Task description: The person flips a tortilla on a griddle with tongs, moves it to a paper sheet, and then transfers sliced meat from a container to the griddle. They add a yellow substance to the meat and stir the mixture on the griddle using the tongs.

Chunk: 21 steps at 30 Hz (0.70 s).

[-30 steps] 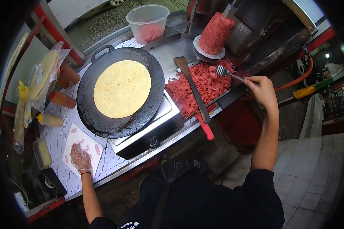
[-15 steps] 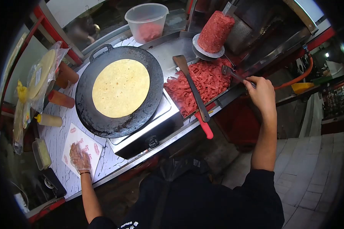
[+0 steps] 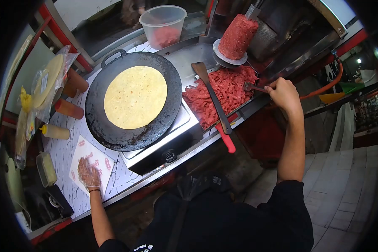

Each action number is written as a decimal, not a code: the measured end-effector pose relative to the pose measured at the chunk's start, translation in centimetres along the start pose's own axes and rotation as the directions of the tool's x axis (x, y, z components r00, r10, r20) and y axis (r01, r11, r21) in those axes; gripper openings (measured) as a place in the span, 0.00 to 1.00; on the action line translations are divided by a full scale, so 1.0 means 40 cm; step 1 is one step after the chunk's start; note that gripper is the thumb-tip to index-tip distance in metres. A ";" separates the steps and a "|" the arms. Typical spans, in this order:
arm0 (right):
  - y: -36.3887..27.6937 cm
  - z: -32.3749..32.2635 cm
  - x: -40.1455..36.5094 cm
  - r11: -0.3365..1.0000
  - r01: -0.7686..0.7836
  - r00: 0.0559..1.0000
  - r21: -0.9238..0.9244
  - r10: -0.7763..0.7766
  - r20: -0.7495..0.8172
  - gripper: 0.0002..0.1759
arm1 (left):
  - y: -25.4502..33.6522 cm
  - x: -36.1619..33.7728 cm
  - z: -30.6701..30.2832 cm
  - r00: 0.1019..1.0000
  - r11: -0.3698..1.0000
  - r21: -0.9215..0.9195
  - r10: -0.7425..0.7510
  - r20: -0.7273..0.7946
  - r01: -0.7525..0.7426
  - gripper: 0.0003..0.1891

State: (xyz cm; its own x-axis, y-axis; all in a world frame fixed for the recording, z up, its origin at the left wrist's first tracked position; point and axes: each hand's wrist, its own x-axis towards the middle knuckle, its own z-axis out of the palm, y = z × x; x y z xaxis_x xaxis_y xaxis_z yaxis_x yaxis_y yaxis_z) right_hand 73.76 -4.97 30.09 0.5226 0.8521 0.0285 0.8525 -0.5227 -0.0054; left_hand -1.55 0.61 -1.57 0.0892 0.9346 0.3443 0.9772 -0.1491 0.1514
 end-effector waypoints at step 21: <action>-0.028 0.021 -0.006 0.999 -0.043 0.999 -0.015 0.043 0.016 0.14 | -0.007 -0.002 0.008 1.000 0.999 -0.035 0.012 -0.001 -0.012 0.29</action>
State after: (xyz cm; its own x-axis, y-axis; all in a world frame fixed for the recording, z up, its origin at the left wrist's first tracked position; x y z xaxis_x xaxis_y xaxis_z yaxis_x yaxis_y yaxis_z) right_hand 72.66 -4.57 29.26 0.5588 0.8292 0.0124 0.8292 -0.5589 0.0082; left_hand -1.76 0.67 -1.95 0.1009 0.9326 0.3466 0.9688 -0.1714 0.1792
